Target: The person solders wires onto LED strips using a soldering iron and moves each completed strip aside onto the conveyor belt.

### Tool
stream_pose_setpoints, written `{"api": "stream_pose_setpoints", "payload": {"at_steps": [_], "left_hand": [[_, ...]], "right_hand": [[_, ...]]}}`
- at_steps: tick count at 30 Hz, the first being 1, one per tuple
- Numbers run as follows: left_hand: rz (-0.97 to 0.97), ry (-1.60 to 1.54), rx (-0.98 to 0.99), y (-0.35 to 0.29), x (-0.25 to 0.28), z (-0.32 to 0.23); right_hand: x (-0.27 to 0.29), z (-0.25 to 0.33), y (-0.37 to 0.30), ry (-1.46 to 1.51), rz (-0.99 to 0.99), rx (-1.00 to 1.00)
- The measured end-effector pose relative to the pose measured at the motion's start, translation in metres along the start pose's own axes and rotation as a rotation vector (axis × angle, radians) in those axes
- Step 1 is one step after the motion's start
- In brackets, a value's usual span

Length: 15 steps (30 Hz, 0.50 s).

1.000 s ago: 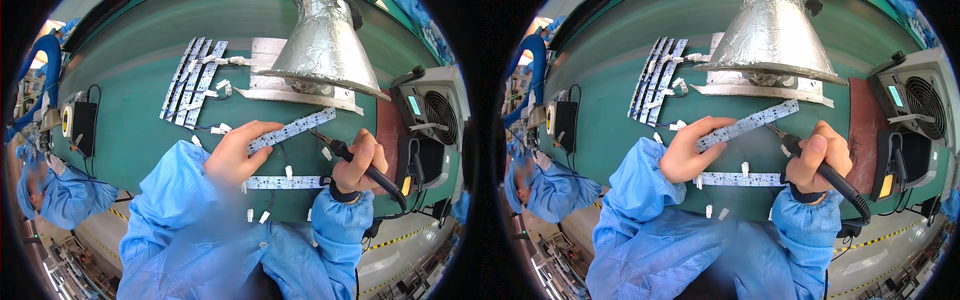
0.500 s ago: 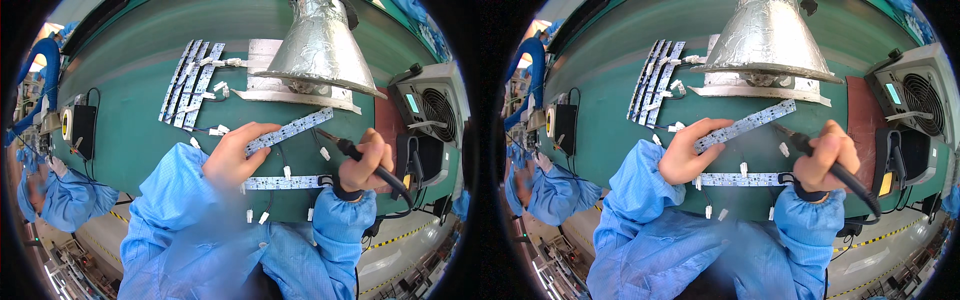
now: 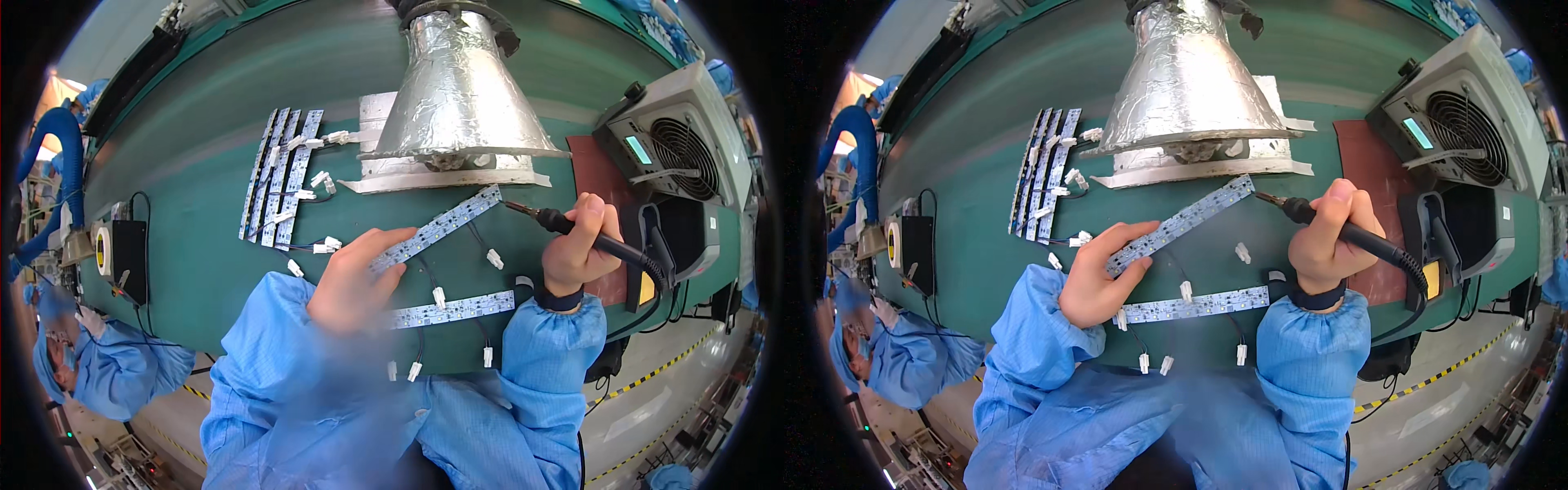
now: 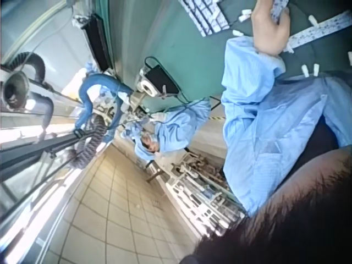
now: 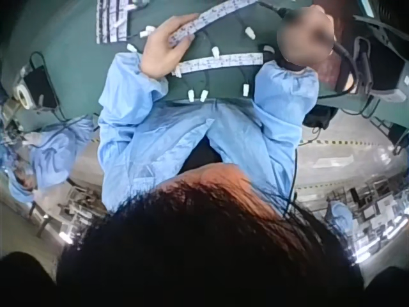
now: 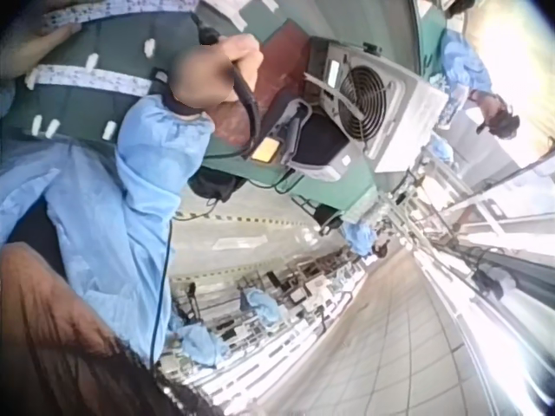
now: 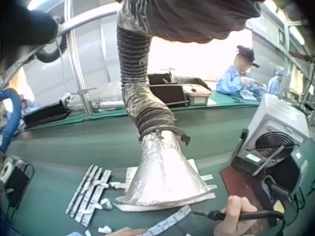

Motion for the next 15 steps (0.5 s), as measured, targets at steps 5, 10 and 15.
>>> {"api": "stream_pose_setpoints", "payload": {"at_steps": [5,10,15], "left_hand": [[-0.001,-0.008,-0.002,0.0003,-0.0012,0.0012],[0.002,-0.002,0.007,0.001,-0.0014,0.0023],[-0.022,-0.006,-0.004,0.0008,-0.0026,0.003]], "right_hand": [[-0.0014,-0.0018,0.0009,0.004,0.037,0.019],[-0.0021,-0.0024,0.0018,-0.006,0.047,0.033],[-0.0023,-0.0026,0.0018,-0.016,0.051,0.042]]}}
Point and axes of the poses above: each hand's wrist, its own y-axis towards the middle knuckle, its own x-axis out of the back of the hand, z = x × y, the point moved 5 cm from there along y, towards the middle knuckle, and after that the axes turned 11 degrees about y, right-handed, at the moved point
